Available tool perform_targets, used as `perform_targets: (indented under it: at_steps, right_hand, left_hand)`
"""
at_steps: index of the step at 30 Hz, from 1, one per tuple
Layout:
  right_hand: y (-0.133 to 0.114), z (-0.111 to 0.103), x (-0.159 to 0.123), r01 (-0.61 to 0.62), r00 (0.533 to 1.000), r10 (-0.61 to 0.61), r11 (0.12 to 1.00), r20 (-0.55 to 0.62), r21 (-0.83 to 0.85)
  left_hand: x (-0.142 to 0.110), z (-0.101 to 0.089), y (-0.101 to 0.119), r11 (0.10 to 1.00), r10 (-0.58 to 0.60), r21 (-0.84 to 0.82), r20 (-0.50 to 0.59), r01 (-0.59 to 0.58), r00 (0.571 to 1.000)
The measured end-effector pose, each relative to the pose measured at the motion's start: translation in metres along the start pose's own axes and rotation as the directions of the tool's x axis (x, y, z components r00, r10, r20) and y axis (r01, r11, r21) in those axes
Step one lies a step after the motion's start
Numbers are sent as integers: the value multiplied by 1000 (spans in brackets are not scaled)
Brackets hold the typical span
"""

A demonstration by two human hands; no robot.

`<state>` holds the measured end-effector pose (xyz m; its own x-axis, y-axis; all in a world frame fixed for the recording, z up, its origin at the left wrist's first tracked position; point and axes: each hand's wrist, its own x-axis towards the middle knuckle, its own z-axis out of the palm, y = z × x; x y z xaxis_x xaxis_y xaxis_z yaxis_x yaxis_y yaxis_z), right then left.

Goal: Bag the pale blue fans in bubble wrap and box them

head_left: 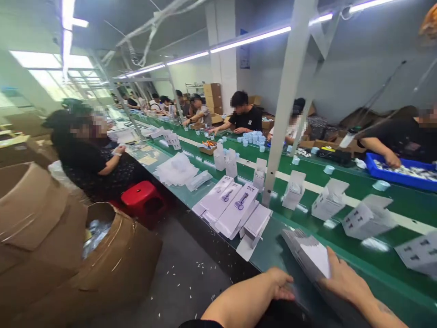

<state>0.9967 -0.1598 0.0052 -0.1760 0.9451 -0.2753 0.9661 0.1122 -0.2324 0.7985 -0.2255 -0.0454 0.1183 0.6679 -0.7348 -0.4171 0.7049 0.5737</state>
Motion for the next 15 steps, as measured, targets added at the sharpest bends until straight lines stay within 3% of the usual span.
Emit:
perform_targets:
  at_steps: [2, 4, 6, 8, 9, 10, 11, 12, 13, 14, 15]
  right_hand:
    - [6, -20, -1, -30, 999, 27, 992, 22, 121]
    - [16, -38, -5, -105, 994, 97, 932, 41, 346]
    - [25, -49, -14, -233, 972, 184, 724, 144, 650]
    - [31, -47, -24, -386, 921, 193, 357, 337, 850]
    - [31, -42, -29, -446, 893, 153, 166, 424, 879]
    - [30, -33, -32, -480, 872, 112, 1, 476, 877]
    - [29, -23, -35, -482, 865, 86, -126, 494, 867]
    - [26, -11, -35, -467, 867, 79, -218, 492, 857]
    - [24, 2, -35, -445, 872, 83, -279, 483, 851]
    - [23, 14, -33, -427, 877, 89, -312, 473, 849]
    - [22, 25, -31, -415, 880, 92, -328, 466, 849]
  left_hand:
    - [-1, -3, 3, 992, -48, 112, -36, 52, 998]
    - [-7, -3, 6, 978, -31, 205, -47, 40, 998]
    - [-19, 0, 13, 964, 22, 265, -57, -6, 998]
    - [-35, 0, 24, 897, 221, 407, -66, -176, 973]
    - [-43, -3, 31, 775, 406, 550, -55, -312, 912]
    - [-50, -8, 39, 563, 603, 717, -16, -411, 798]
    - [-56, -15, 49, 283, 758, 863, 66, -419, 649]
    - [-61, -22, 59, 19, 840, 947, 158, -319, 519]
    - [-64, -30, 69, -148, 860, 974, 212, -170, 464]
    - [-65, -38, 79, -231, 855, 972, 220, -37, 470]
    - [-65, -44, 87, -272, 837, 961, 206, 58, 507]
